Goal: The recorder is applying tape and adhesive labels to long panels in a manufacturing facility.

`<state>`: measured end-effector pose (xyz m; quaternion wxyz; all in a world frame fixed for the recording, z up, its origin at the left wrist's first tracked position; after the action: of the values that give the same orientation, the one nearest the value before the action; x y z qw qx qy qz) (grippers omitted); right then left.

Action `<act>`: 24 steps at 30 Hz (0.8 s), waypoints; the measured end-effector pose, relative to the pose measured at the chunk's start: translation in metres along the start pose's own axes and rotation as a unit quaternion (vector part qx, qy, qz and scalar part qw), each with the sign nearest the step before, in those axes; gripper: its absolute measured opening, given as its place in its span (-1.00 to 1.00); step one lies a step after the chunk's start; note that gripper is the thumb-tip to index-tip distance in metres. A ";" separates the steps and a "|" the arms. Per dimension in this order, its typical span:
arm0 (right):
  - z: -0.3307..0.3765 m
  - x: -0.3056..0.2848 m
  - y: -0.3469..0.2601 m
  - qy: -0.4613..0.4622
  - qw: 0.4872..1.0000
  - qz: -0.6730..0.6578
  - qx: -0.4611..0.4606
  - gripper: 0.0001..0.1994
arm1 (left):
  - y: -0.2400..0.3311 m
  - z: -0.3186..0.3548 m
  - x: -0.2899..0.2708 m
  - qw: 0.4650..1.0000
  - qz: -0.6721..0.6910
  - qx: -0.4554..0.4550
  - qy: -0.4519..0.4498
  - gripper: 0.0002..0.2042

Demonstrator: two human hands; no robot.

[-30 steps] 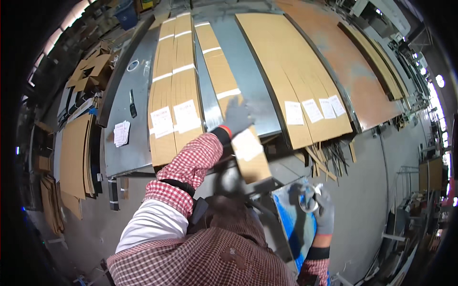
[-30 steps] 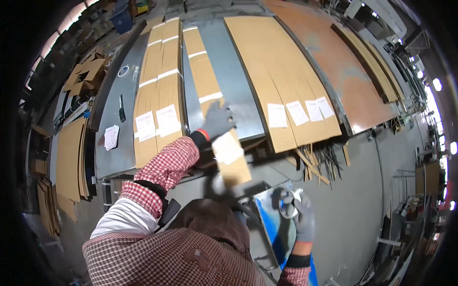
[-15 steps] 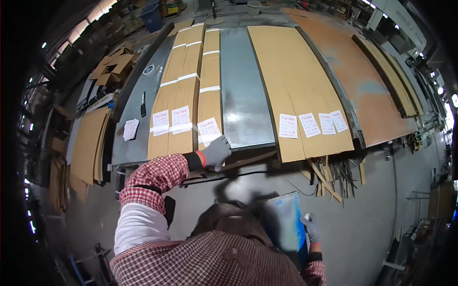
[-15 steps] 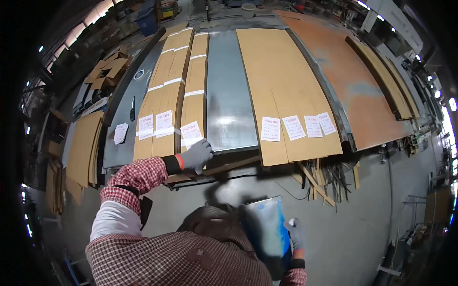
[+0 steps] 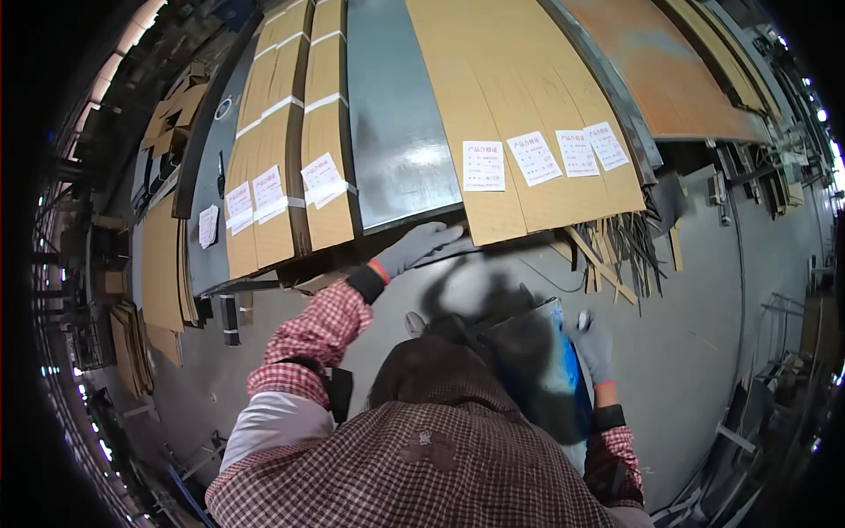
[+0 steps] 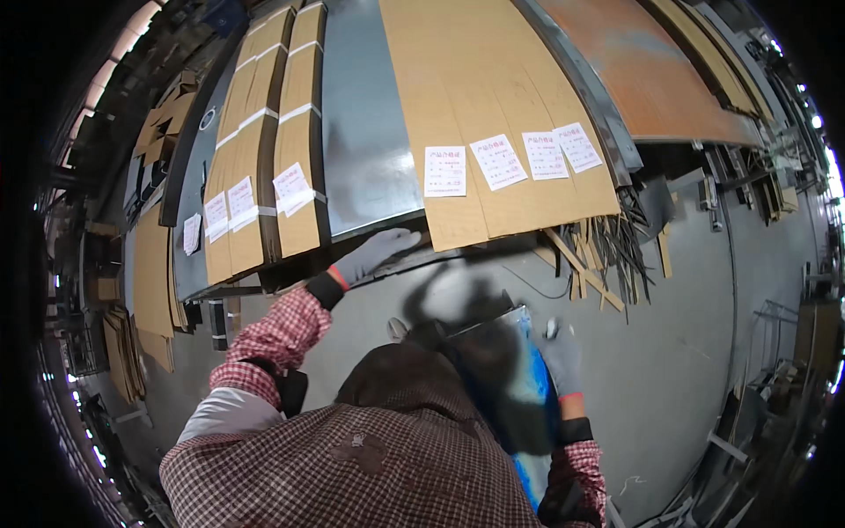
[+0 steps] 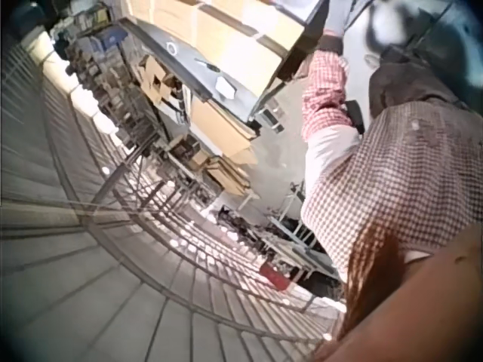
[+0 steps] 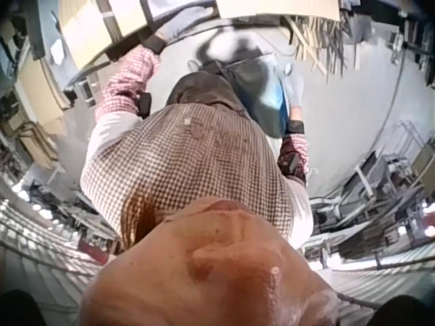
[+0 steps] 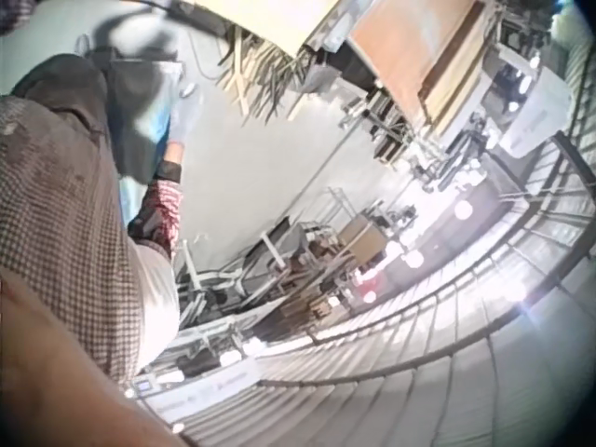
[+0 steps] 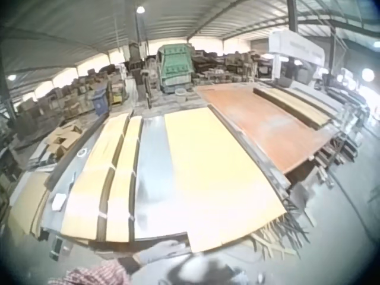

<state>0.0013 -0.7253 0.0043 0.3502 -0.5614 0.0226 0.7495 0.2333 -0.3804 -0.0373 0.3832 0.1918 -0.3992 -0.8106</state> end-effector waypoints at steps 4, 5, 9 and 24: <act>-0.037 -0.006 -0.102 -0.077 0.848 -0.524 0.030 -0.73 | 0.024 -0.032 0.068 0.922 0.373 0.061 -0.088 -0.45; -0.061 0.021 -0.112 -0.137 0.783 -0.607 0.021 -0.67 | 0.042 -0.034 0.072 0.883 0.441 0.118 -0.107 -0.47; -0.120 0.076 -0.122 -0.077 0.828 -0.532 -0.161 -0.48 | 0.015 -0.069 0.065 0.916 0.390 0.087 0.014 -0.52; -0.171 0.131 -0.116 -0.348 0.587 -0.731 0.031 -0.51 | 0.016 -0.054 0.054 0.924 0.375 0.074 -0.028 -0.44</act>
<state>0.1904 -0.6453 -0.1298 0.7784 -0.0745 -0.4953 0.3784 0.2397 -0.4559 -0.0579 0.6328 0.0330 -0.5111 -0.5807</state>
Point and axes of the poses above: each hand's wrist, its own z-axis away from the middle knuckle, its own x-axis out of the palm, y = z × x, the point moved 7 cm from there along -z, towards the middle knuckle, and after that the axes turned 8 degrees about z, right-handed, at the moved point
